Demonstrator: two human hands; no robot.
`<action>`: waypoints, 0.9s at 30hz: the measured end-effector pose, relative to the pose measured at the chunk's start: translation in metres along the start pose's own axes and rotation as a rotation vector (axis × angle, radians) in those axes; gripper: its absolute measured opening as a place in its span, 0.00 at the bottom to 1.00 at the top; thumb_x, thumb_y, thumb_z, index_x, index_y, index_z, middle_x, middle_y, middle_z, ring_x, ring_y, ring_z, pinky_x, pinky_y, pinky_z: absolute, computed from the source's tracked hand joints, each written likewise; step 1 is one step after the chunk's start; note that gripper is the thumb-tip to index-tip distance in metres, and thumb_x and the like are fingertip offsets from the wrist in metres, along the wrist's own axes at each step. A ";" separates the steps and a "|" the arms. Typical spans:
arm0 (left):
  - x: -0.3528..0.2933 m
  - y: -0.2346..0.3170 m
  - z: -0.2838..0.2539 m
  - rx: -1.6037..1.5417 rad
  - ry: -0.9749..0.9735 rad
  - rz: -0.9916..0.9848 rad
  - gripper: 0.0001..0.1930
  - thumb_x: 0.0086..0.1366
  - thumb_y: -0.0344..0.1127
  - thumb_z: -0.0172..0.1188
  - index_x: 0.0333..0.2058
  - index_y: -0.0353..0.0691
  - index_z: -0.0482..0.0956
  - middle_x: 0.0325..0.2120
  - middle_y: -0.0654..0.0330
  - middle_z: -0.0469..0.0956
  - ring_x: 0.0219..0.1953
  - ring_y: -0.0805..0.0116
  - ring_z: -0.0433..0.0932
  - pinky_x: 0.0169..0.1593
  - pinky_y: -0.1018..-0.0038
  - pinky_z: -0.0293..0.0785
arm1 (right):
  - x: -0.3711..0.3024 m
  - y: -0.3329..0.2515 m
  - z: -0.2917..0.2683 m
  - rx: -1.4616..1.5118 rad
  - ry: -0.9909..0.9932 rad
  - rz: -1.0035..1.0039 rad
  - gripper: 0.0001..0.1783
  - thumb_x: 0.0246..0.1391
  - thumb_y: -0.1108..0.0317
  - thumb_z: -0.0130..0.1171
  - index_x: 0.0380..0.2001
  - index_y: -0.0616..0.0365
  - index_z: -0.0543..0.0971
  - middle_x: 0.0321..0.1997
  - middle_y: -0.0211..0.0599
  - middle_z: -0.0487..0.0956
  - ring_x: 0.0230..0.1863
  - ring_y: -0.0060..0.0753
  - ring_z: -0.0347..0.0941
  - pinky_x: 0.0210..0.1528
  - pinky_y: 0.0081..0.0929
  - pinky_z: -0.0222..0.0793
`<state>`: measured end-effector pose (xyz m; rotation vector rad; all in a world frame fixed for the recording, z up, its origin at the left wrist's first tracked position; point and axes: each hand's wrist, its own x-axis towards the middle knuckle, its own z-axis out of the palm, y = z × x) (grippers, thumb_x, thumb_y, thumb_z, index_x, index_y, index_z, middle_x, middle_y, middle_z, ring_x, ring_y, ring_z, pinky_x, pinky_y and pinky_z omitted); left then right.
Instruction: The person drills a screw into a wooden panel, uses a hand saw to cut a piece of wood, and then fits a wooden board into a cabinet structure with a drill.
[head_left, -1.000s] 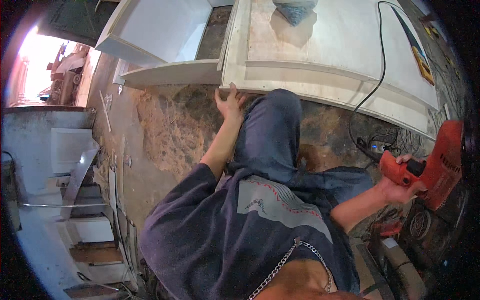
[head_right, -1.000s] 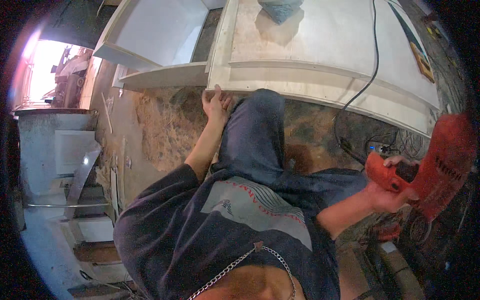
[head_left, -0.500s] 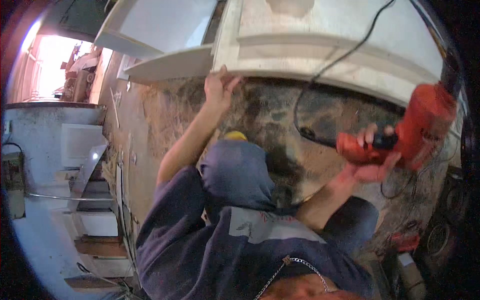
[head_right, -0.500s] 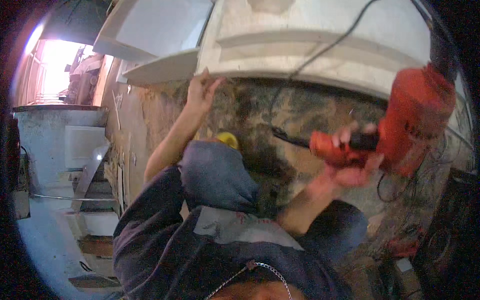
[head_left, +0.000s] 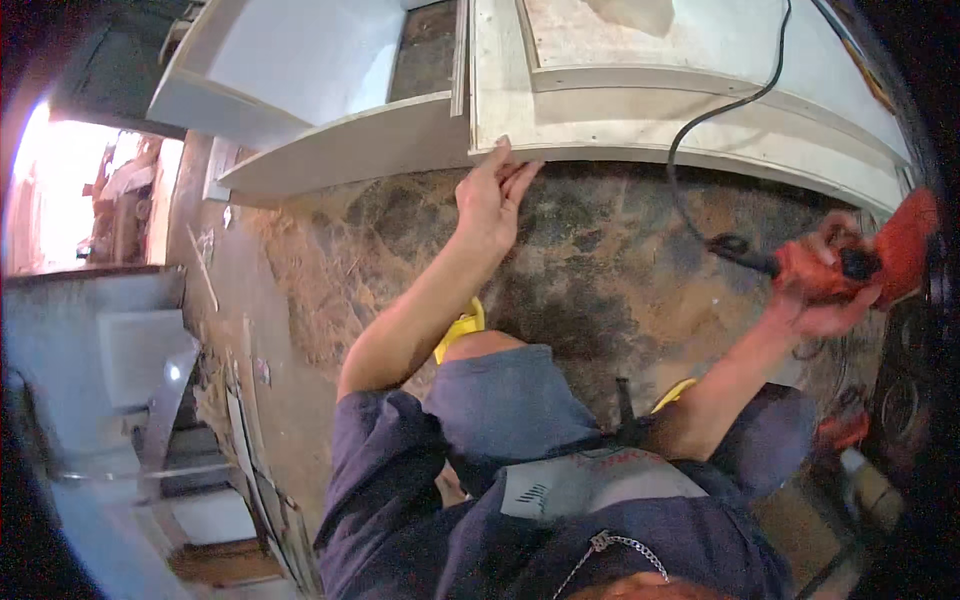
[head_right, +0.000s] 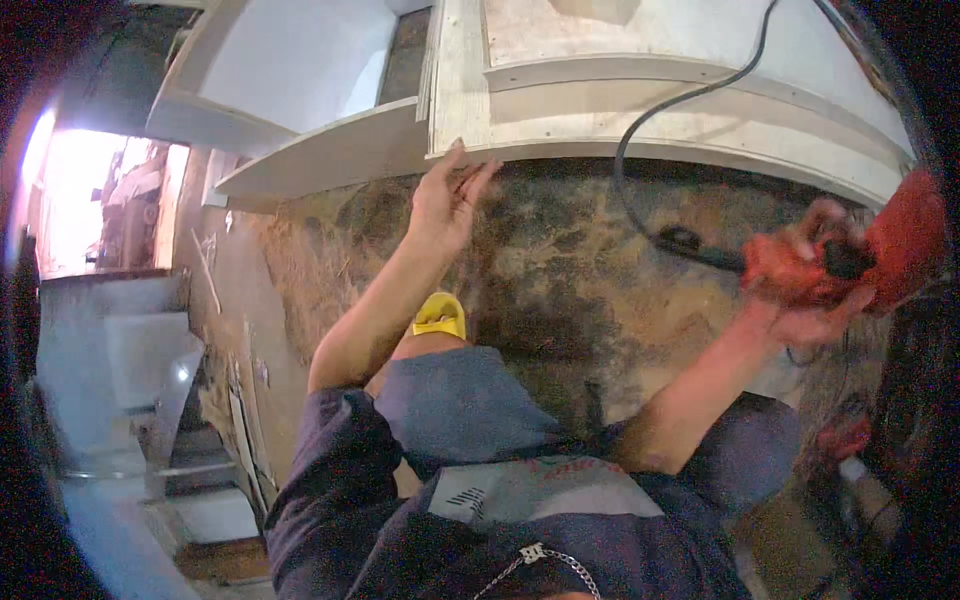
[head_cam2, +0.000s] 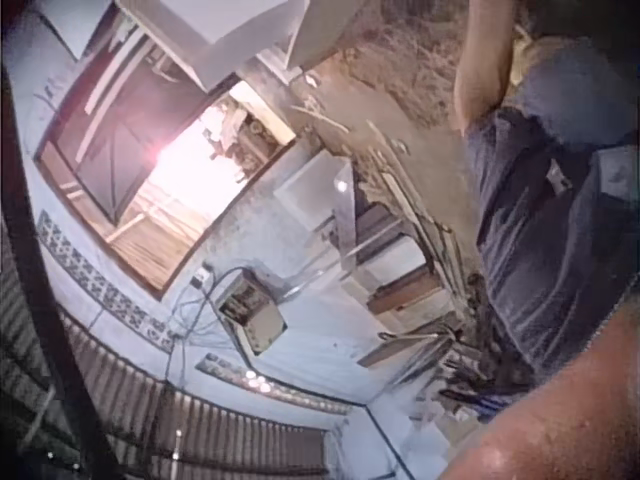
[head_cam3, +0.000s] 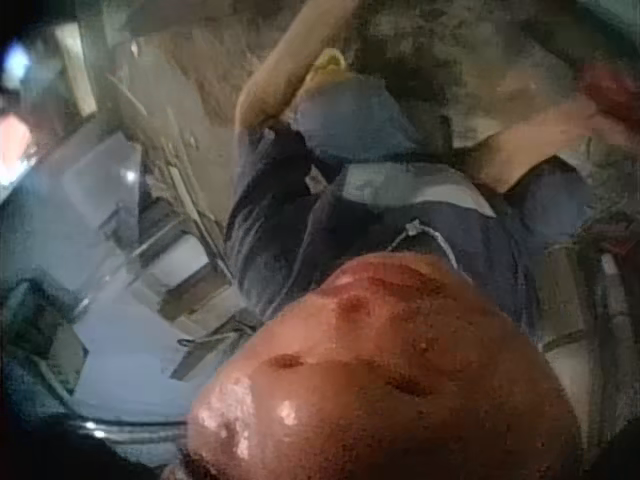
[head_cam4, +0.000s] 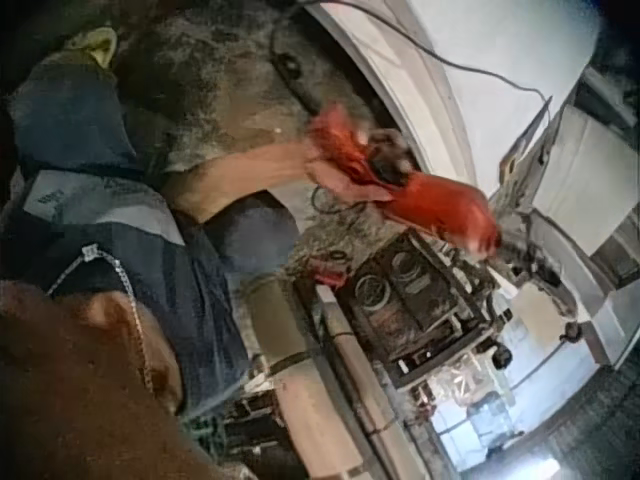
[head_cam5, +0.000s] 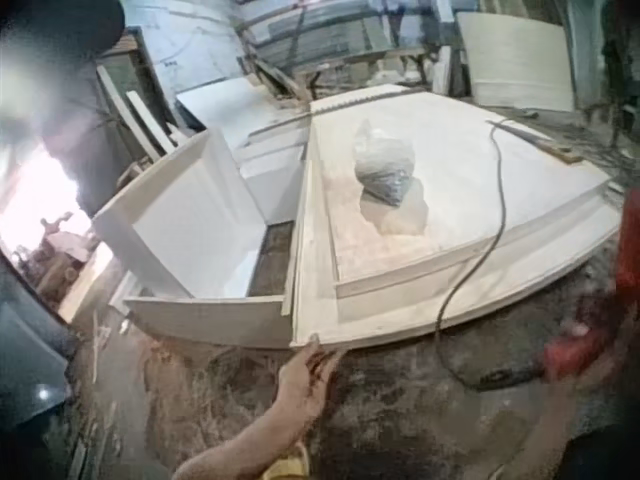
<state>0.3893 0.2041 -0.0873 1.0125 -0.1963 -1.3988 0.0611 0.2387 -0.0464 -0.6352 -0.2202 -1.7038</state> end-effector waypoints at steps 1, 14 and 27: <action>0.001 0.003 0.000 -0.001 -0.007 -0.023 0.17 0.61 0.33 0.51 0.44 0.27 0.63 0.40 0.48 0.67 0.42 0.58 0.72 0.45 0.75 0.76 | 0.012 -0.005 -0.001 -0.061 -0.051 0.062 0.28 0.47 0.50 0.51 0.47 0.56 0.64 0.48 0.36 0.64 0.40 0.32 0.64 0.32 0.32 0.62; 0.022 0.046 -0.018 0.236 -0.309 -0.571 0.15 0.61 0.31 0.51 0.43 0.28 0.68 0.41 0.55 0.72 0.47 0.66 0.70 0.53 0.79 0.68 | -0.082 -0.121 0.087 -0.832 0.447 -0.460 0.32 0.37 0.62 0.54 0.50 0.61 0.63 0.49 0.47 0.64 0.47 0.49 0.60 0.54 0.64 0.43; 0.034 0.021 -0.033 0.149 -0.476 -0.252 0.20 0.59 0.31 0.55 0.45 0.24 0.62 0.43 0.51 0.67 0.46 0.61 0.71 0.53 0.78 0.69 | -0.244 0.008 0.108 -1.030 0.544 -0.522 0.28 0.57 0.62 0.41 0.58 0.61 0.52 0.58 0.45 0.59 0.50 0.48 0.63 0.50 0.46 0.58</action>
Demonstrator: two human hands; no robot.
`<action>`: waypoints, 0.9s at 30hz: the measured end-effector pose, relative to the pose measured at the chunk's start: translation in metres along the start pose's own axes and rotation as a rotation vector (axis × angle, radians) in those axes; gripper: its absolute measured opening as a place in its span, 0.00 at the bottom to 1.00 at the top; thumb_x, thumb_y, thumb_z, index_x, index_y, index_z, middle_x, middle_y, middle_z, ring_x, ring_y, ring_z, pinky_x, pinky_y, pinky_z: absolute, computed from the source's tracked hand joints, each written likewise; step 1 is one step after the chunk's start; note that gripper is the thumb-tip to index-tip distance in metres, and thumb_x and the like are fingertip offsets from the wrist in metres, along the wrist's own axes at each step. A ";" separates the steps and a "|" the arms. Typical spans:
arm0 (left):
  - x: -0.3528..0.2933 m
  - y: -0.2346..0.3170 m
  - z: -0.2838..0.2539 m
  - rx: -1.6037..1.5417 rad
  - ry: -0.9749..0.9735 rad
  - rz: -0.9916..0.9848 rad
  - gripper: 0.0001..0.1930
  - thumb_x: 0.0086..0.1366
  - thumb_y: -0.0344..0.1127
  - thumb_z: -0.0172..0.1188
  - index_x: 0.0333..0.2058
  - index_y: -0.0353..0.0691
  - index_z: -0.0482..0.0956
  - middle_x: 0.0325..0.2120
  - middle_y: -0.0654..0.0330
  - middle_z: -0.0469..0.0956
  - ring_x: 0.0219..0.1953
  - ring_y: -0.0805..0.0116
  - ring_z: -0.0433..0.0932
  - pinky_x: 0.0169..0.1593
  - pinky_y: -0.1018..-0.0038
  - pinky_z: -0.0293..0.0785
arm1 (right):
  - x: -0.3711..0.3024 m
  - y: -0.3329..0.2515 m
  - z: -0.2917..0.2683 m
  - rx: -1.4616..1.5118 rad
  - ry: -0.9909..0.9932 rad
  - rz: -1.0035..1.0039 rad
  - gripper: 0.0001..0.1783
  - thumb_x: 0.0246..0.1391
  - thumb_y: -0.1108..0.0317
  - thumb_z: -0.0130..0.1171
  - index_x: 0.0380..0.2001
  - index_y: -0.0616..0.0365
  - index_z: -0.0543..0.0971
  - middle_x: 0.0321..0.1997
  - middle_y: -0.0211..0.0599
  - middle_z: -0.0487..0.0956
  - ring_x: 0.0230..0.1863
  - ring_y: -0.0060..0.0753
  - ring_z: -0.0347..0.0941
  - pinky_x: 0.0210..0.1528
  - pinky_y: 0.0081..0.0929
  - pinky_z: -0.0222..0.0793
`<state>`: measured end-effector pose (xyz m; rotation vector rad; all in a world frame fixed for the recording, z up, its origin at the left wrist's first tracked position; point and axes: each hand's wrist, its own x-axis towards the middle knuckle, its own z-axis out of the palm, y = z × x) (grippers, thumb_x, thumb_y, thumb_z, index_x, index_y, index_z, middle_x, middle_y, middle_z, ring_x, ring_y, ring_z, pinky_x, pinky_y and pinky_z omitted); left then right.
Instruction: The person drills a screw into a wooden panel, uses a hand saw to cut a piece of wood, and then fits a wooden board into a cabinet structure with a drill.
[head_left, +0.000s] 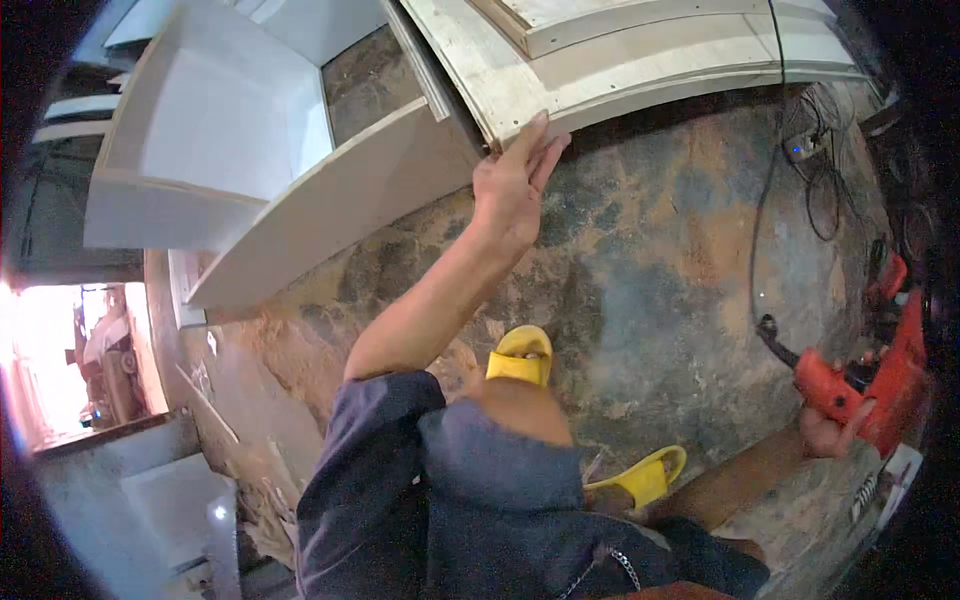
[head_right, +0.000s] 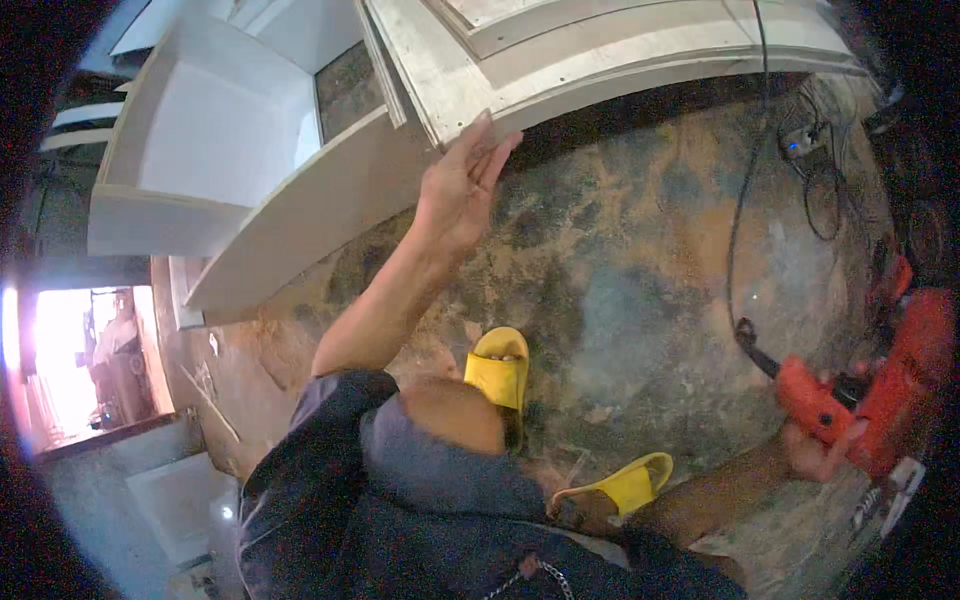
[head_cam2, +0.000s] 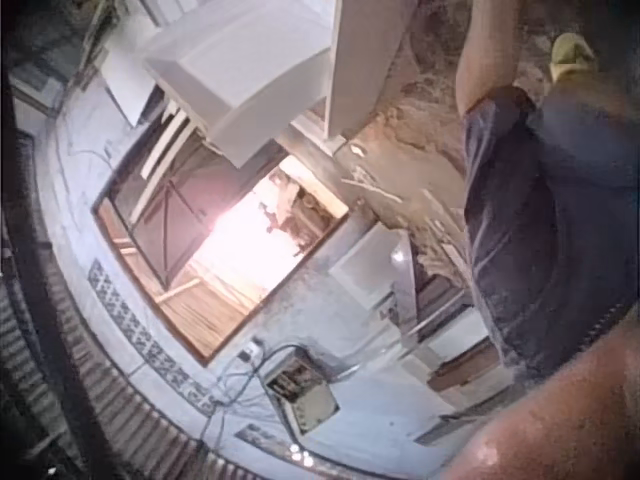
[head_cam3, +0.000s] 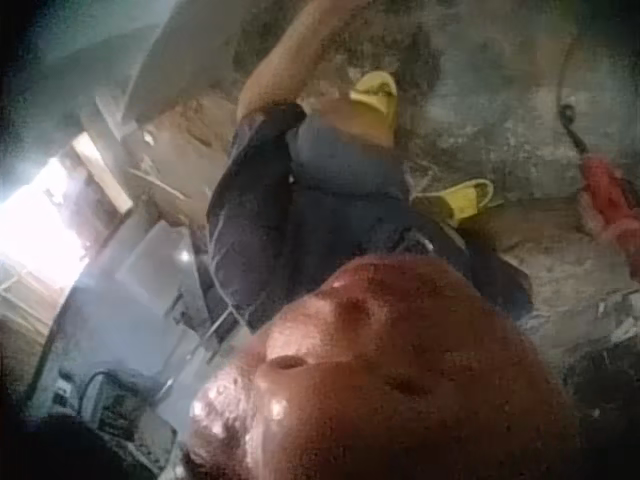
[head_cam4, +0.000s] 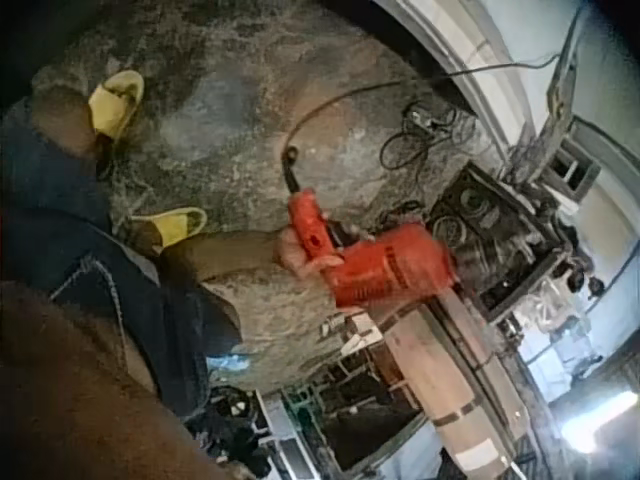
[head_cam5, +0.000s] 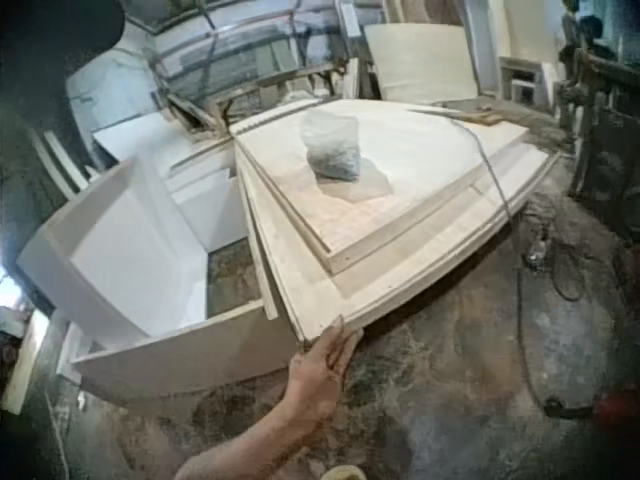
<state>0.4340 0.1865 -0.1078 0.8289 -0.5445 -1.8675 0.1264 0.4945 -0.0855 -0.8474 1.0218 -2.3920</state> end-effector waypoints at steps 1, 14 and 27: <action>0.001 -0.005 -0.001 -0.037 0.039 0.029 0.17 0.57 0.31 0.57 0.42 0.27 0.65 0.40 0.53 0.69 0.43 0.63 0.72 0.51 0.78 0.71 | -0.002 0.004 0.001 0.003 -0.014 0.004 0.28 0.57 0.62 0.41 0.58 0.61 0.52 0.58 0.45 0.59 0.50 0.48 0.63 0.50 0.46 0.58; -0.008 -0.019 0.011 -0.130 0.038 0.171 0.17 0.57 0.33 0.57 0.41 0.28 0.67 0.38 0.54 0.72 0.41 0.64 0.74 0.49 0.76 0.73 | -0.001 0.012 0.008 0.003 -0.140 0.060 0.28 0.57 0.58 0.42 0.57 0.60 0.53 0.54 0.42 0.61 0.41 0.39 0.64 0.44 0.38 0.62; -0.007 -0.005 0.008 -0.049 0.035 0.122 0.20 0.61 0.34 0.52 0.44 0.21 0.62 0.40 0.43 0.70 0.43 0.54 0.74 0.50 0.72 0.72 | -0.009 0.015 0.007 0.050 -0.150 0.065 0.26 0.58 0.61 0.39 0.56 0.64 0.53 0.60 0.42 0.56 0.51 0.37 0.60 0.44 0.33 0.64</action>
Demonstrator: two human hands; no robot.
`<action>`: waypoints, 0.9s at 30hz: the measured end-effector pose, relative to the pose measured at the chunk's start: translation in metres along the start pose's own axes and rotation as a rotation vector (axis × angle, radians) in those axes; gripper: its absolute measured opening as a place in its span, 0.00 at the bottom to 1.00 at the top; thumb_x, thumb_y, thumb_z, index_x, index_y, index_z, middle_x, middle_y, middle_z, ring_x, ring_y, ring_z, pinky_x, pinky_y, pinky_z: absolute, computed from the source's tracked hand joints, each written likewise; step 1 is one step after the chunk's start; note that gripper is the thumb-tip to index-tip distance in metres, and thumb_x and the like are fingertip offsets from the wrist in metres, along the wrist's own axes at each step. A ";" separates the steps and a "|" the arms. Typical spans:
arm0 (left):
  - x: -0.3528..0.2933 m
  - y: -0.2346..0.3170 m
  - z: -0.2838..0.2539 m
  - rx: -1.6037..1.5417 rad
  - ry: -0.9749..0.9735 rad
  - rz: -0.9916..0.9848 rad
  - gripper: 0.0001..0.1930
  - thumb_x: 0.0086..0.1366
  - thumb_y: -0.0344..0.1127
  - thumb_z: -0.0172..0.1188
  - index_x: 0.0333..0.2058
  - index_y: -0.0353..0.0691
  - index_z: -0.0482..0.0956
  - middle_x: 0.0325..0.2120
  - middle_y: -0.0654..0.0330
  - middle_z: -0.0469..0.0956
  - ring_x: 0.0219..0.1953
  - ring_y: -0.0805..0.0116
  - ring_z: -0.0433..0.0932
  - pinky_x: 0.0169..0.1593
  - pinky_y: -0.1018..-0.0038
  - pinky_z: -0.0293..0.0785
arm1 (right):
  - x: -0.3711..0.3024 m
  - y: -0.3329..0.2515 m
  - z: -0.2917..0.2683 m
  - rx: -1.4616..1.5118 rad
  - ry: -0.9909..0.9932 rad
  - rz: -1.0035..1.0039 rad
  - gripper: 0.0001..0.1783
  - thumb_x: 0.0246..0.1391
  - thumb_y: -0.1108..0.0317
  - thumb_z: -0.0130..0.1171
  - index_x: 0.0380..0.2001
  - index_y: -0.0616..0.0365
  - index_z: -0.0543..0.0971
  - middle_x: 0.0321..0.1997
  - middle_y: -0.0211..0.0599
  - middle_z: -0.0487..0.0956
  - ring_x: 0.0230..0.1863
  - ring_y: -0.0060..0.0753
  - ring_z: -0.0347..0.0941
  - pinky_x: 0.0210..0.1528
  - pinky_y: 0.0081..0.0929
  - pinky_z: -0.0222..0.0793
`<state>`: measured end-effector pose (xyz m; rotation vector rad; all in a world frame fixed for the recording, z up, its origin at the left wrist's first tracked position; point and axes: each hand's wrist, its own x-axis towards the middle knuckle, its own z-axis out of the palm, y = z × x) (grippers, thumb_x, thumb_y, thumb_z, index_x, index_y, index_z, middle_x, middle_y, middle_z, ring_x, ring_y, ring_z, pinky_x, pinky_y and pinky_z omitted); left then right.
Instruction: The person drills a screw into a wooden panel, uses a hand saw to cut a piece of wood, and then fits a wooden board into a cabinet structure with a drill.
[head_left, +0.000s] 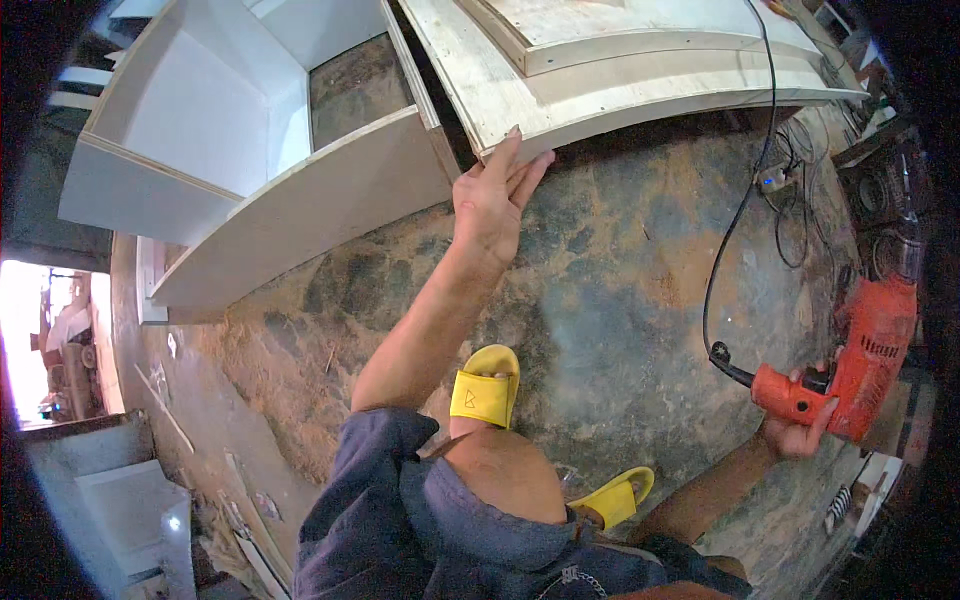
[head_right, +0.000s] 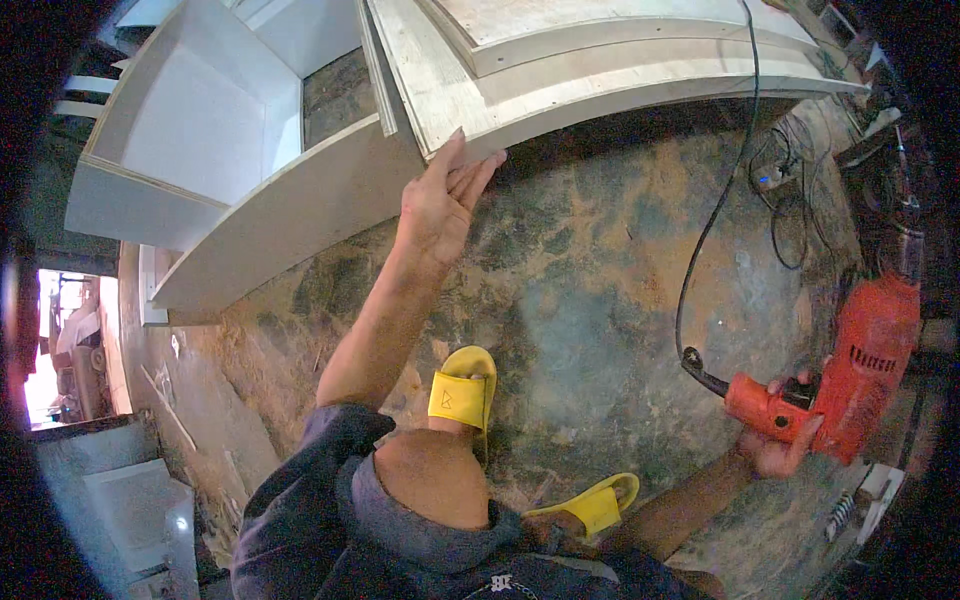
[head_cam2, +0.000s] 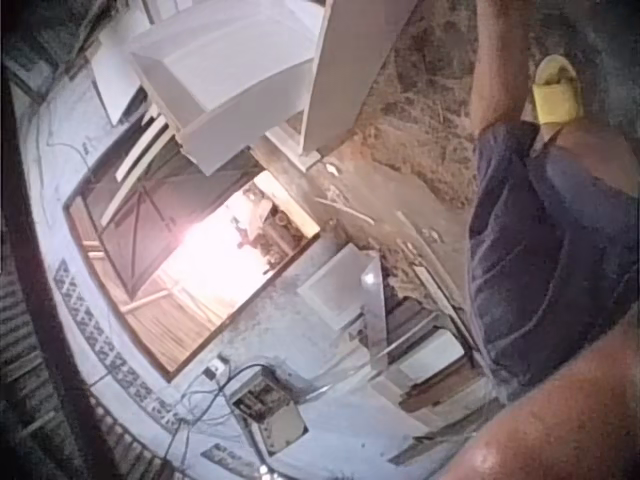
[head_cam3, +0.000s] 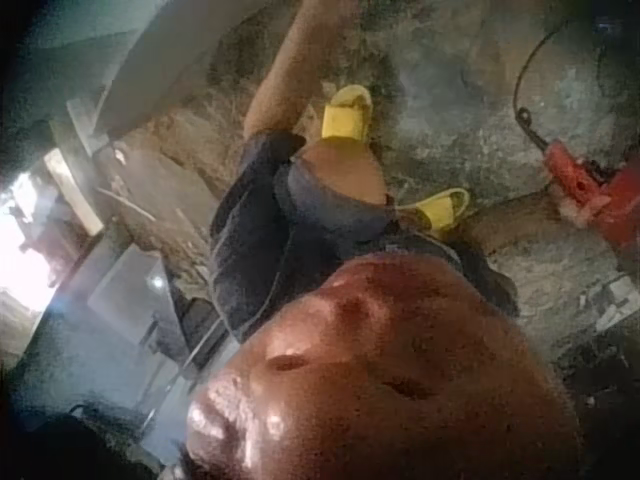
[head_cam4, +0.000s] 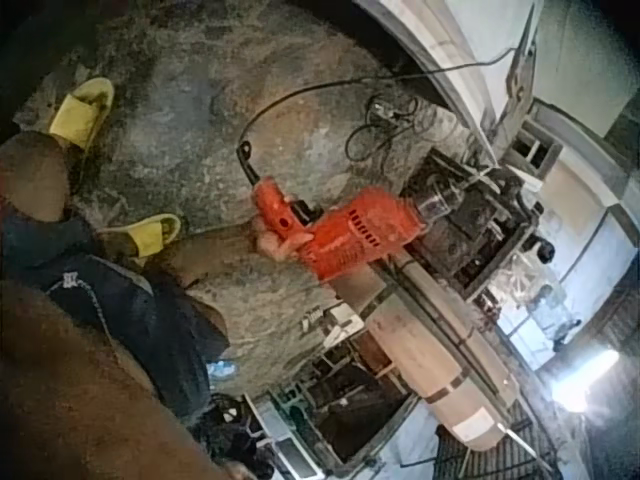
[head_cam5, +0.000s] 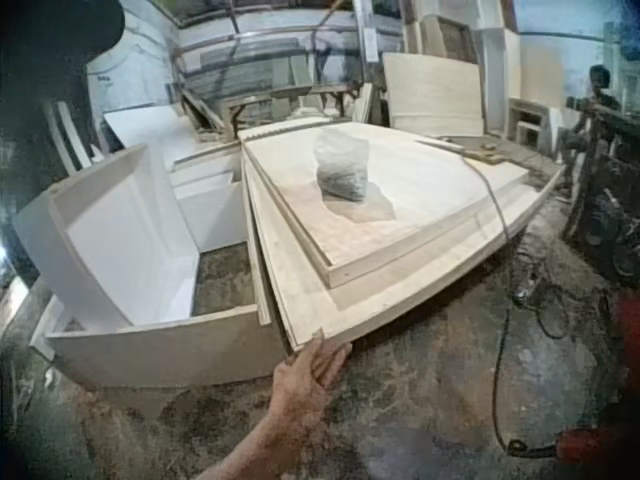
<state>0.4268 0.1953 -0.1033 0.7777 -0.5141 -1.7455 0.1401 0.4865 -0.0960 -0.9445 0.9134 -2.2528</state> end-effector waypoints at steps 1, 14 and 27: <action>-0.001 0.001 0.001 0.008 -0.006 -0.005 0.20 0.61 0.34 0.52 0.44 0.20 0.62 0.40 0.43 0.70 0.43 0.54 0.74 0.50 0.72 0.72 | 0.000 -0.001 -0.001 0.001 -0.002 -0.002 0.26 0.58 0.61 0.39 0.56 0.64 0.53 0.60 0.42 0.56 0.51 0.37 0.60 0.44 0.33 0.64; -0.003 0.013 -0.011 0.126 -0.079 -0.034 0.22 0.58 0.38 0.56 0.41 0.22 0.65 0.37 0.45 0.72 0.41 0.58 0.74 0.48 0.72 0.72 | -0.013 0.017 0.008 -0.159 0.095 -0.024 0.27 0.53 0.67 0.46 0.55 0.64 0.56 0.51 0.48 0.64 0.43 0.40 0.65 0.40 0.37 0.67; -0.003 0.018 -0.009 0.246 -0.011 -0.014 0.27 0.59 0.36 0.54 0.48 0.18 0.57 0.41 0.38 0.68 0.44 0.55 0.73 0.51 0.72 0.71 | -0.048 0.064 0.051 -0.478 0.191 -0.014 0.33 0.30 0.69 0.66 0.45 0.64 0.68 0.41 0.41 0.73 0.42 0.37 0.71 0.46 0.33 0.66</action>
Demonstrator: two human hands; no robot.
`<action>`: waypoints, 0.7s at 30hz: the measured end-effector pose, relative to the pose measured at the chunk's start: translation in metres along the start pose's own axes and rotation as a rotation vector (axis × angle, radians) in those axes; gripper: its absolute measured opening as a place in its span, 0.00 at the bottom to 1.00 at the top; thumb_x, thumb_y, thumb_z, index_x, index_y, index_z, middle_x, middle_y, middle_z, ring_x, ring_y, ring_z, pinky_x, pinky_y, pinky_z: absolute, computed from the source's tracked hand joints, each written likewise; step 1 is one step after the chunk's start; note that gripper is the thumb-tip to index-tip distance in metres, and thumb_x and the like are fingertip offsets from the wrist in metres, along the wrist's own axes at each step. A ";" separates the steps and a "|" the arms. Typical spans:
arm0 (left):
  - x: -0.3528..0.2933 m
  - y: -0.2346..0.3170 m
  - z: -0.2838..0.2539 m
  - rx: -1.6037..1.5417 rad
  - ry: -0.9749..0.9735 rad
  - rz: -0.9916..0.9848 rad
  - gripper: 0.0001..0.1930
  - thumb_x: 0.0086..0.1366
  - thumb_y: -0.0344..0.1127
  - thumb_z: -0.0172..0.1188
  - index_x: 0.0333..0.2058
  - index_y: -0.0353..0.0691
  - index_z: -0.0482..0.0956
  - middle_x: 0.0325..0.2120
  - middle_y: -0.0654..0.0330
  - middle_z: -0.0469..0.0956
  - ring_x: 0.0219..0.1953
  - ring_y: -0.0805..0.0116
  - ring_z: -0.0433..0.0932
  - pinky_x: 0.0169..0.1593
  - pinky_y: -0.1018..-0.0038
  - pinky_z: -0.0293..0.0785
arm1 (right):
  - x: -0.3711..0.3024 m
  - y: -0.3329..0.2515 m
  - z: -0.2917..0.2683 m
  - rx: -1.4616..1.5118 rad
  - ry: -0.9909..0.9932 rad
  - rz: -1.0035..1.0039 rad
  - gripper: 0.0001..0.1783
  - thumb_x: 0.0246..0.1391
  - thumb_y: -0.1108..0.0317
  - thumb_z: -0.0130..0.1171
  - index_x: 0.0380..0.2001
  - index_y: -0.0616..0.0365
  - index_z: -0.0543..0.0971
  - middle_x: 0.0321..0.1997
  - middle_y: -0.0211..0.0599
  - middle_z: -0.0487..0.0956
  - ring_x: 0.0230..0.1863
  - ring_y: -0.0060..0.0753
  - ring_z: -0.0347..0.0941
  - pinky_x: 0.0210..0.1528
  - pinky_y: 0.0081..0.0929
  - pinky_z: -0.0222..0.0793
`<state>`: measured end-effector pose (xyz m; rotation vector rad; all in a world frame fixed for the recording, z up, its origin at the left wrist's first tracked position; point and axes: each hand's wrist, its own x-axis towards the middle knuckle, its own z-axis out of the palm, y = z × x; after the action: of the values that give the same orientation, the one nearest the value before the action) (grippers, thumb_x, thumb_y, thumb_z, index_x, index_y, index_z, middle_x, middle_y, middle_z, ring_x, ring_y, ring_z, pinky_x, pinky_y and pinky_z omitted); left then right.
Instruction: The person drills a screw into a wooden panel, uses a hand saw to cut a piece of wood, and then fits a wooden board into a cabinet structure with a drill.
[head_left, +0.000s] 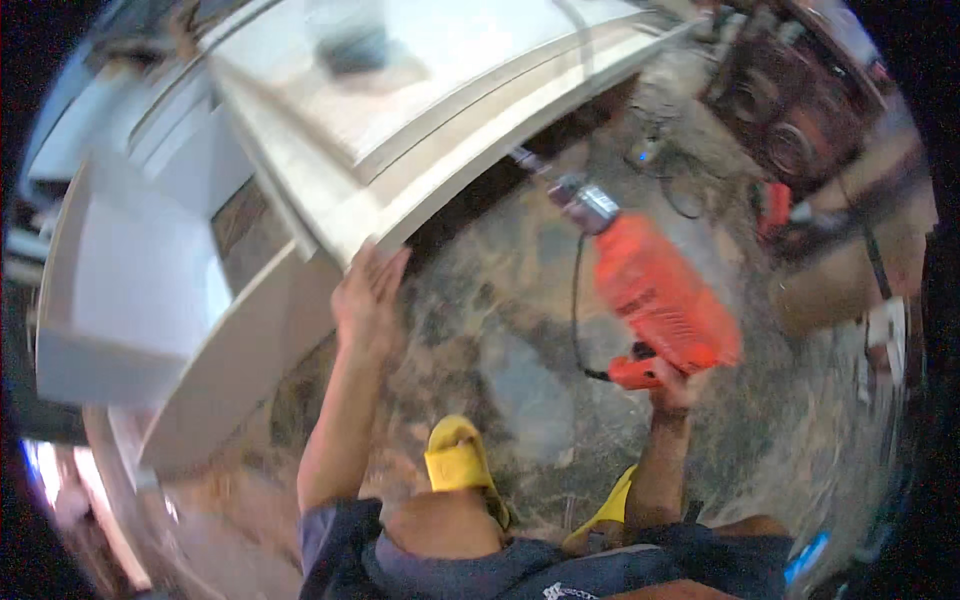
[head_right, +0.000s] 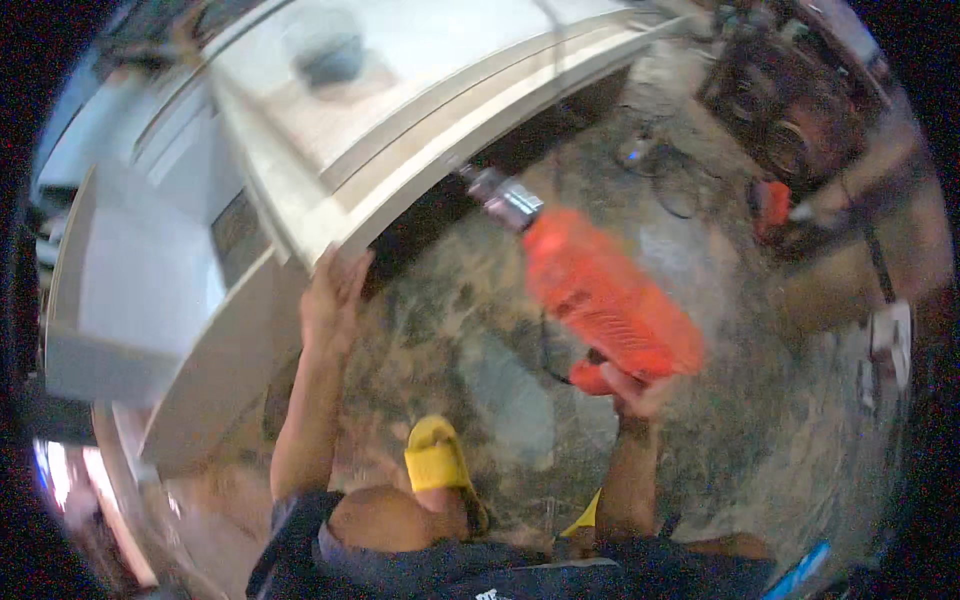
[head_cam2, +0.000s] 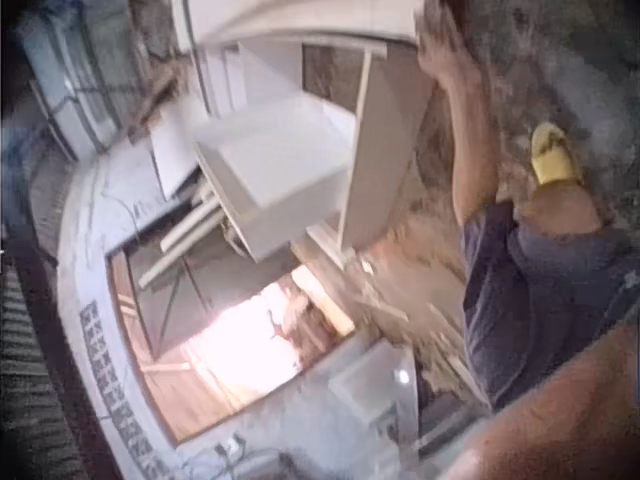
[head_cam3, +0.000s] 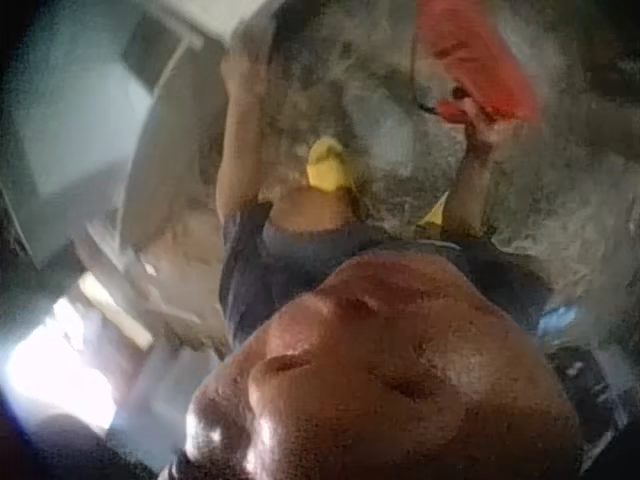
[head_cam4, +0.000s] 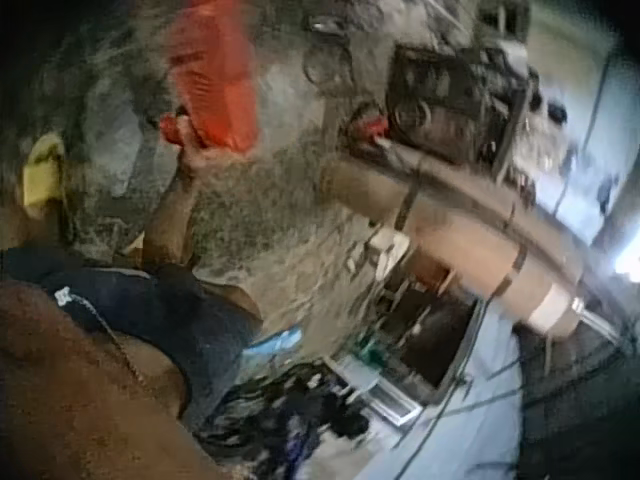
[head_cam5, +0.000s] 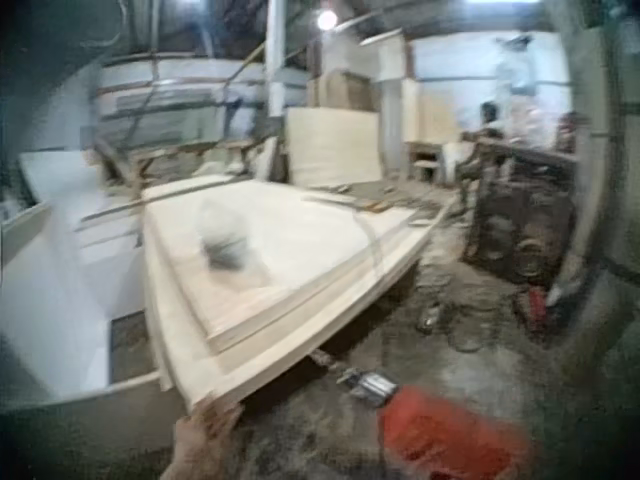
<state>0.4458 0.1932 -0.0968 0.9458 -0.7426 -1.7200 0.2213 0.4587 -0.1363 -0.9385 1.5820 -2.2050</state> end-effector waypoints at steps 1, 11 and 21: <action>-0.001 -0.001 0.003 -0.043 -0.020 -0.002 0.27 0.59 0.35 0.54 0.48 0.19 0.56 0.41 0.38 0.69 0.44 0.56 0.73 0.50 0.73 0.71 | 0.002 -0.005 -0.005 -0.022 0.053 -0.045 0.33 0.30 0.69 0.66 0.45 0.64 0.68 0.41 0.41 0.73 0.42 0.37 0.71 0.46 0.33 0.66; -0.008 -0.012 0.001 -0.043 -0.072 0.046 0.23 0.60 0.36 0.53 0.46 0.21 0.61 0.40 0.44 0.70 0.43 0.61 0.73 0.45 0.79 0.76 | 0.015 -0.040 0.000 0.238 0.136 -0.062 0.29 0.33 0.74 0.62 0.44 0.64 0.68 0.37 0.38 0.75 0.35 0.33 0.73 0.38 0.29 0.70; -0.008 -0.023 0.007 -0.060 0.025 0.060 0.25 0.61 0.38 0.52 0.50 0.25 0.58 0.42 0.47 0.67 0.43 0.65 0.73 0.44 0.82 0.76 | 0.016 -0.039 -0.019 0.116 0.136 -0.079 0.28 0.34 0.73 0.61 0.44 0.65 0.67 0.37 0.39 0.75 0.37 0.33 0.73 0.41 0.30 0.69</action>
<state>0.4310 0.2079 -0.1101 0.8937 -0.6920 -1.6659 0.2026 0.4781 -0.0989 -0.8471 1.4774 -2.4331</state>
